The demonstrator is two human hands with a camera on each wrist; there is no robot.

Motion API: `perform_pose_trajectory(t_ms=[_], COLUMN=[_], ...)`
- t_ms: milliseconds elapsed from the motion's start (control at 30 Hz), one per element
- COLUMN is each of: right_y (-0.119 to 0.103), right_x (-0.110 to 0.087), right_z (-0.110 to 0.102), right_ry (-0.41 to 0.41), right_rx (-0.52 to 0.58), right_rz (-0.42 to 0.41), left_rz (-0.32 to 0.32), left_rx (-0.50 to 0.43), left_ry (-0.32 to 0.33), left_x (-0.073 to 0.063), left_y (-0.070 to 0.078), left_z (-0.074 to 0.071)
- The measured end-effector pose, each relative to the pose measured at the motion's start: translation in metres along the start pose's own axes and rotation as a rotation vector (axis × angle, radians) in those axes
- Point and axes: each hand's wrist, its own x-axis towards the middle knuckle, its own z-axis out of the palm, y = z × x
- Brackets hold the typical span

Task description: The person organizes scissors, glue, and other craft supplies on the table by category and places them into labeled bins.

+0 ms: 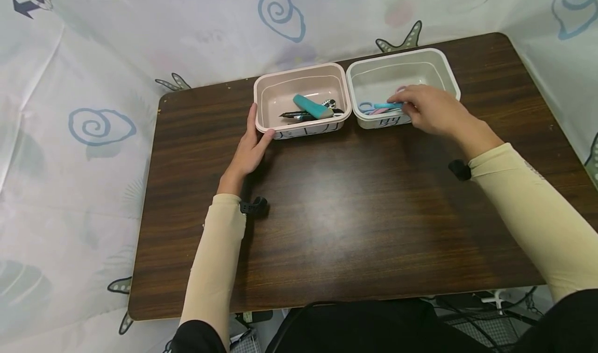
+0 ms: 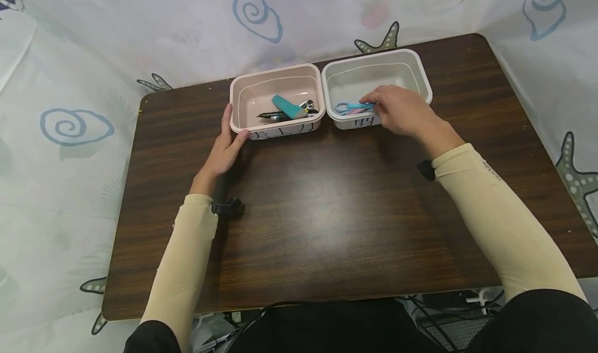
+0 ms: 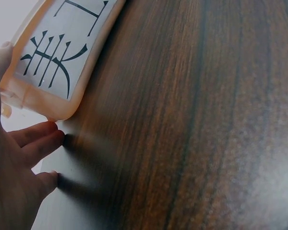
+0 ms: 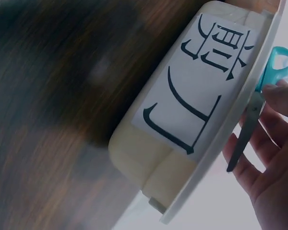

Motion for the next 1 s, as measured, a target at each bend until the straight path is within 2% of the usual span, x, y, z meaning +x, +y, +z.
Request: perform_pose_trajectory(t_ms=[333,600,767,1000], right_y=[0.011,0.018,0.017,0.020], right_x=[0.011,0.012,0.012,0.006], right_z=[0.002,0.003,0.004,0.010], right_ry=[-0.019,-0.048,-0.023,0.095], right_rx=[0.052,0.110,0.137,0.144], right_rz=[0.008,0.065,0.086,0.044], left_rz=[-0.010,-0.019,-0.022,-0.017], left_rx=[0.014,0.008,0.007,0.008], left_ry=[-0.004,-0.005,-0.005,-0.006], left_x=[0.002,0.001,0.001,0.000], left_y=[-0.001,0.001,0.002,0.001], left_z=[0.001,0.001,0.000,0.001])
